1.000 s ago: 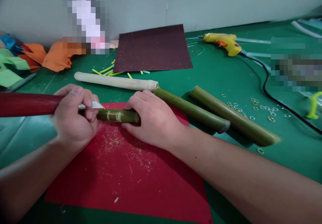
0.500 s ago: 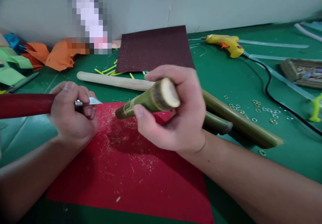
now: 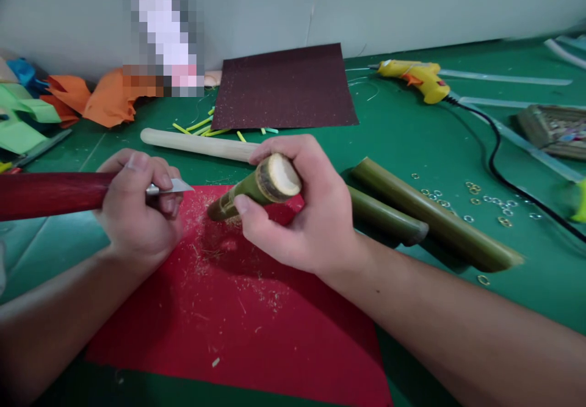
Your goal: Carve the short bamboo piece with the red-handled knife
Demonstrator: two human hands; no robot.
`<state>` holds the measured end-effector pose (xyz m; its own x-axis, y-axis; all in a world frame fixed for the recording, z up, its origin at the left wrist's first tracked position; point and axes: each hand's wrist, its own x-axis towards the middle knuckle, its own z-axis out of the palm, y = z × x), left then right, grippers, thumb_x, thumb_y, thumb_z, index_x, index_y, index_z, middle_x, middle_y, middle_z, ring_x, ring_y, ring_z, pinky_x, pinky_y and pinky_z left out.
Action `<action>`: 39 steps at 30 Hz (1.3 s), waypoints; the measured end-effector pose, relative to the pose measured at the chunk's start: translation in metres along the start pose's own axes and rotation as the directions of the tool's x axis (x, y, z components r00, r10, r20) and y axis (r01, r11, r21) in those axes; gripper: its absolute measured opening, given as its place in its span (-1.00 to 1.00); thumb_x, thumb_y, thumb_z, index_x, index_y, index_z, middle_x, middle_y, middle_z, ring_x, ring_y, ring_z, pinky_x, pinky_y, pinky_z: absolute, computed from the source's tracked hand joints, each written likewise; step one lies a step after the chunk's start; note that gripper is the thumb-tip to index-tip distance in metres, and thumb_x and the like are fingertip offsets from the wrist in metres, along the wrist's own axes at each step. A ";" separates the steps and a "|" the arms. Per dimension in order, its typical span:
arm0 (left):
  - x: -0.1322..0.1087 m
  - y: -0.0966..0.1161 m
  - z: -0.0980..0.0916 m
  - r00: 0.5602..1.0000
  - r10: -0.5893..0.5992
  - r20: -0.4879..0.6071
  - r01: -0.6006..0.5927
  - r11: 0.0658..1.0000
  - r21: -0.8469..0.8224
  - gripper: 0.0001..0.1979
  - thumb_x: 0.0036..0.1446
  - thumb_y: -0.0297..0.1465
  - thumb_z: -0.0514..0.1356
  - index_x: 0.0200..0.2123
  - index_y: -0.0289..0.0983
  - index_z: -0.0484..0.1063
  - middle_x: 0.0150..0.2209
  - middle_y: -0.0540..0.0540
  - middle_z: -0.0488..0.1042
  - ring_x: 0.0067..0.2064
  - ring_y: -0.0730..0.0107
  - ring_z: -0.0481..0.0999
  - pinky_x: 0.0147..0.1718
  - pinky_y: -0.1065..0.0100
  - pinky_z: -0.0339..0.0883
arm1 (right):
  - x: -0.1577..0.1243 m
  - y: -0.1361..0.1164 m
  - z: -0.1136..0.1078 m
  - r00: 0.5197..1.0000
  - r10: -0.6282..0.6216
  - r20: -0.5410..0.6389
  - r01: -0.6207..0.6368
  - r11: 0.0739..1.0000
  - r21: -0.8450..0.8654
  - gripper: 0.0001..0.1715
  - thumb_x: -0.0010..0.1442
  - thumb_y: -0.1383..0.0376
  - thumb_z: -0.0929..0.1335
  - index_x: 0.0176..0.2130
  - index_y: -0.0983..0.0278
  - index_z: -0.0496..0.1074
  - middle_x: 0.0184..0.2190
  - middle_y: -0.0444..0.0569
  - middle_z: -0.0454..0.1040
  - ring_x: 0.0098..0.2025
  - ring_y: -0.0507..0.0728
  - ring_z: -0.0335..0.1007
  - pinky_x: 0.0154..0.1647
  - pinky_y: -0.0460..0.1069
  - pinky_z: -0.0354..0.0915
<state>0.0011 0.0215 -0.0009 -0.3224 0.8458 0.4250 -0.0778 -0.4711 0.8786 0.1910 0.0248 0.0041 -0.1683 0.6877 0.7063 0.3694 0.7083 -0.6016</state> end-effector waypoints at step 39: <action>0.009 0.012 0.009 0.947 -0.303 0.106 0.273 0.933 0.234 -0.67 0.12 -0.26 0.30 -0.61 -0.25 0.38 -0.71 0.08 0.21 -0.69 0.61 0.16 -0.76 0.48 0.00 | 0.005 0.014 0.009 0.865 0.228 0.446 -0.229 0.972 -0.053 -0.76 0.00 0.29 0.42 -0.24 0.23 0.43 -0.31 -0.07 0.51 -0.33 0.10 0.39 -0.27 0.03 0.35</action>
<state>0.0064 0.0254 0.0153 -0.1821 0.9703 0.1589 0.0599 -0.1504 0.9868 0.1871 0.0394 -0.0043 -0.4694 0.8277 0.3075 0.4461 0.5228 -0.7264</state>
